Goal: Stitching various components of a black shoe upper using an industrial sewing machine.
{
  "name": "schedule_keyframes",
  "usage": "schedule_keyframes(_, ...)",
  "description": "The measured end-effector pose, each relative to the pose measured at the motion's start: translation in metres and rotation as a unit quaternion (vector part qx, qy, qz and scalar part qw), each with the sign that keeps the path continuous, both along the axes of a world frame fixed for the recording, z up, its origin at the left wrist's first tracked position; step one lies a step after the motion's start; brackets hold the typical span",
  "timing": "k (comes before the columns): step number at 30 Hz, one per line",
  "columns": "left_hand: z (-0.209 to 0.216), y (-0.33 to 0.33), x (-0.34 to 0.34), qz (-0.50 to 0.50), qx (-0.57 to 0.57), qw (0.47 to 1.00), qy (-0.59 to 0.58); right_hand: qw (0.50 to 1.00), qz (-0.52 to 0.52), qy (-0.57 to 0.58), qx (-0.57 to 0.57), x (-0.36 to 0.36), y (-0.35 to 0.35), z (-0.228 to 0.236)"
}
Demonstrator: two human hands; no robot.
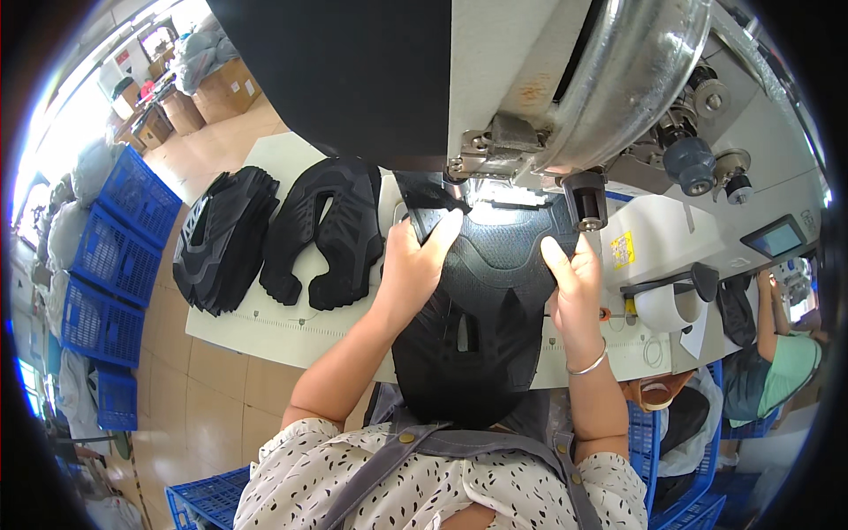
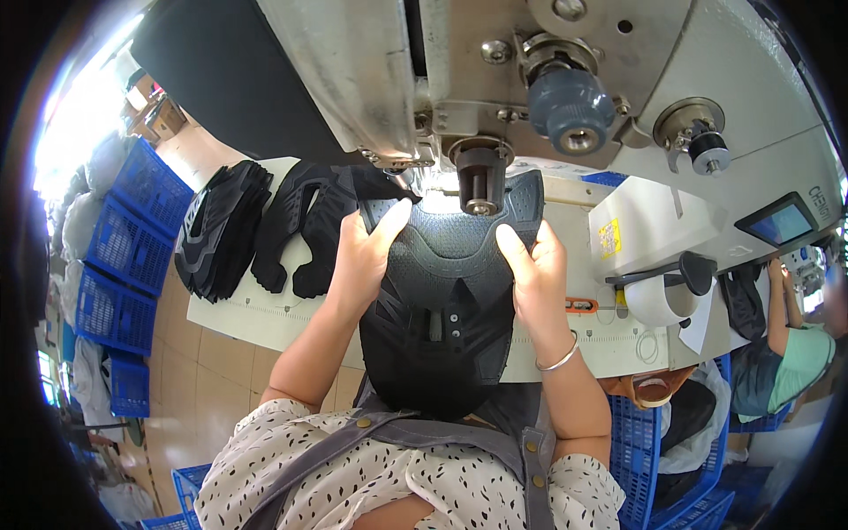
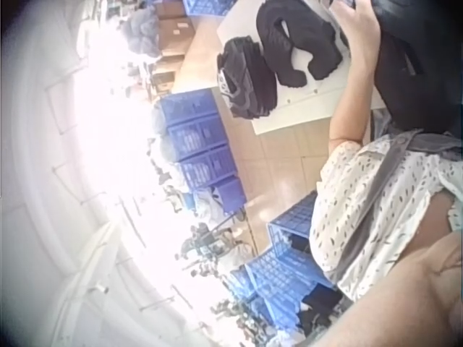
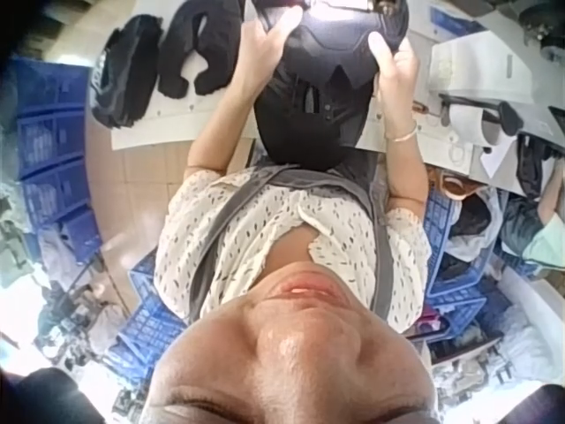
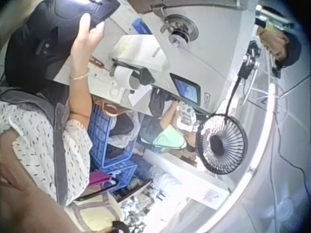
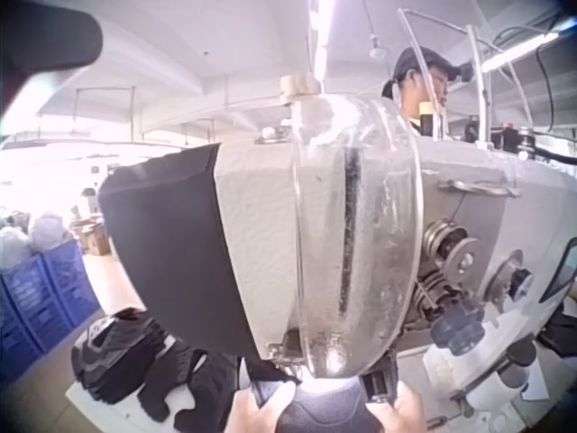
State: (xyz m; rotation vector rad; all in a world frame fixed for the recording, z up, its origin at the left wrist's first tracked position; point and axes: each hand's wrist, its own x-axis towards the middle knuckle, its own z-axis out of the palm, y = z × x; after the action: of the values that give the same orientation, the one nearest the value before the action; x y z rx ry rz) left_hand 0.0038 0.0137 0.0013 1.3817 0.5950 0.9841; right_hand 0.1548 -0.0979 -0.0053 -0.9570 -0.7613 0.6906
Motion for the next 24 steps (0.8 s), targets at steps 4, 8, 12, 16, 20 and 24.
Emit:
schedule_keyframes(4,0.008,0.013,0.003,-0.027,-0.041,0.998,-0.028,1.0,0.021,-0.015,-0.012,-0.001,-0.001,-0.002)
schedule_keyframes(8,0.01,0.019,-0.001,-0.037,-0.078,0.995,-0.048,0.998,0.035,0.001,-0.055,-0.021,-0.008,0.004)
schedule_keyframes(12,0.009,0.008,-0.002,-0.028,-0.086,0.993,-0.074,0.996,0.045,0.024,-0.066,-0.023,-0.008,-0.001)
schedule_keyframes(16,0.005,-0.007,-0.005,-0.012,-0.109,0.991,-0.075,0.997,0.02,0.044,-0.059,-0.029,-0.008,0.0)
schedule_keyframes(20,0.006,-0.022,-0.012,0.015,-0.126,0.991,-0.046,0.995,0.069,0.024,-0.073,-0.028,-0.01,-0.008)
schedule_keyframes(24,-0.005,-0.036,-0.017,0.026,-0.117,0.992,-0.035,0.994,0.075,0.028,-0.076,-0.037,-0.01,-0.011)
